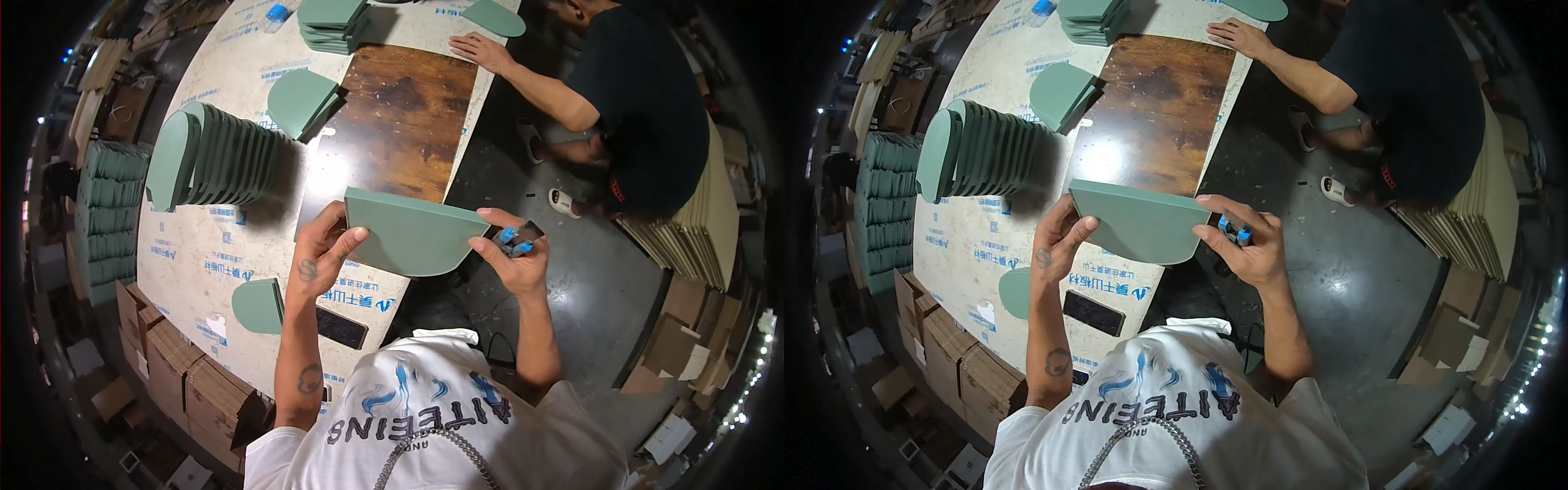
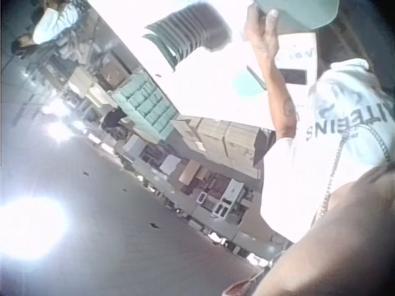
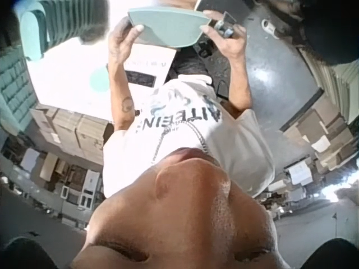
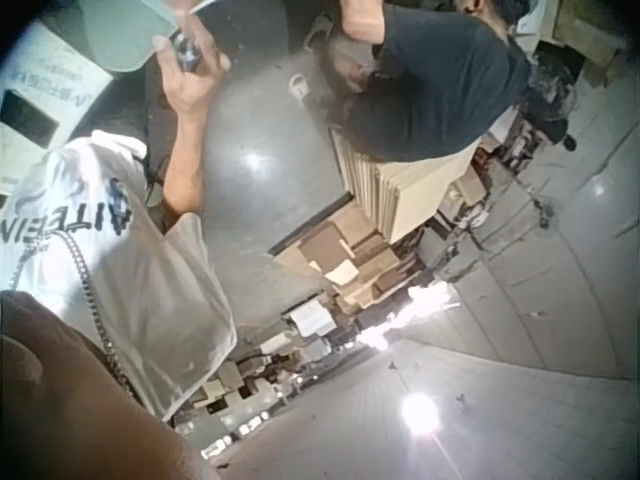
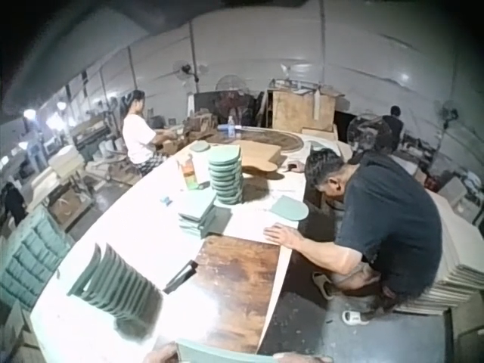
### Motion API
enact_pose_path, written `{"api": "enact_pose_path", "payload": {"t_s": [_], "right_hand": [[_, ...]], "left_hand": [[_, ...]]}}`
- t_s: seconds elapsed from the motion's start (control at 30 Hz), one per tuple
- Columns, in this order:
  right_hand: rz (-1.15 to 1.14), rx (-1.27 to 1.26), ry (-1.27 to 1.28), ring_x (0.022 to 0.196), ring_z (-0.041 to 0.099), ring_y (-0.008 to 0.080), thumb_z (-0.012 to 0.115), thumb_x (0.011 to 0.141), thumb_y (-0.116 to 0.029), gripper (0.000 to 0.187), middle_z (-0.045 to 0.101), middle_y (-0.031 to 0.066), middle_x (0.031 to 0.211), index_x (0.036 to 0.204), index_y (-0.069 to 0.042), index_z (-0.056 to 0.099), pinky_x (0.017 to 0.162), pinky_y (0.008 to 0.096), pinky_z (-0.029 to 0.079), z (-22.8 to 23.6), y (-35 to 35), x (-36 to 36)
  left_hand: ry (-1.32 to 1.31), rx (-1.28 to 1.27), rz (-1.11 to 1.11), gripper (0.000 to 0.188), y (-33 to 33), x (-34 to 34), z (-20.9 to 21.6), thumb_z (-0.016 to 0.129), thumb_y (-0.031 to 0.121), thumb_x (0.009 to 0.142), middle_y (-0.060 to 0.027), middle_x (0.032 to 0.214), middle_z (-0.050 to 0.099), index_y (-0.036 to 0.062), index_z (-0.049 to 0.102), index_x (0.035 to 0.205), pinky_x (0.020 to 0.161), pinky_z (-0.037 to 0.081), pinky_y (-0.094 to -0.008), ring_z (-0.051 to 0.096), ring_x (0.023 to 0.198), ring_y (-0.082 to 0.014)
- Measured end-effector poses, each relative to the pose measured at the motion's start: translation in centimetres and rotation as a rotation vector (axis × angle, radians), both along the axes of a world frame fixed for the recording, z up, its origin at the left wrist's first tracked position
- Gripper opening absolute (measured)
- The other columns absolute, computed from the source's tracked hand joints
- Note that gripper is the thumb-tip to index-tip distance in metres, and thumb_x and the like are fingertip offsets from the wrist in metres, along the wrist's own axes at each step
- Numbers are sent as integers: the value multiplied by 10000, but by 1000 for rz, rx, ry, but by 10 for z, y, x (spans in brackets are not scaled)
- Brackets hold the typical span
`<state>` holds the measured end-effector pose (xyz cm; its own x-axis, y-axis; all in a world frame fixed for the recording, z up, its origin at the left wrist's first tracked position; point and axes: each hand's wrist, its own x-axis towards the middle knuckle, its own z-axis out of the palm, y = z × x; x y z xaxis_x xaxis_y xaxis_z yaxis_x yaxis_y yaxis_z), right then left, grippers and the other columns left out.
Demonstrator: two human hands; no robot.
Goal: The person uses a utility knife to trim the edges of light green foam pieces on a wooden workbench. They repeatedly pick up a foam piece, cut along its curved edge, and stack the finished item. The person works alongside another individual who performs the same task.
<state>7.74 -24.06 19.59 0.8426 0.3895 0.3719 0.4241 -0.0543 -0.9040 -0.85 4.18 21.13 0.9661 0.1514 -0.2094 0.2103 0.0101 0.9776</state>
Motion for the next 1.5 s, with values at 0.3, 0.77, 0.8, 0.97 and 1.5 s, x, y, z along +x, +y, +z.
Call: {"api": "enact_pose_path", "payload": {"t_s": [0.3,0.77,0.8,0.97,1.5], "right_hand": [[-391,-8,405,921,663,156,790,906,-189,379,702,81,1032,1179,-10,598,827,309,545,-54,24,15],[-331,382,1290,913,720,285,597,1019,-131,295,698,187,1051,1289,-50,512,745,399,620,-168,3,-4],[-363,361,1293,869,714,274,570,1037,-157,308,686,183,1020,1311,-63,466,706,408,622,-178,-6,-5],[-211,-2,1100,738,673,207,531,1061,-261,429,679,154,996,1413,-33,439,581,352,579,-167,-9,-7],[-172,-823,-149,861,630,275,795,854,-247,388,669,66,1067,1228,-162,735,755,393,526,-179,-49,-8]], "left_hand": [[44,316,-85,224,9,37,-48,721,117,926,-85,969,673,-8,690,1109,718,530,-319,653,830,-174],[-376,1195,55,388,18,25,-190,630,-33,797,-264,1543,361,44,684,1174,1142,326,-543,338,1424,-499],[-334,1143,121,415,12,36,-194,635,-20,796,-289,1529,357,32,650,1208,1124,338,-552,359,1399,-505],[-124,1144,312,548,-21,99,-219,641,141,905,-332,1489,348,2,467,1405,1094,342,-590,386,1353,-512],[-13,1215,339,521,-52,123,-236,523,272,1000,-312,1394,420,-23,438,1422,1104,283,-560,400,1306,-457]]}}
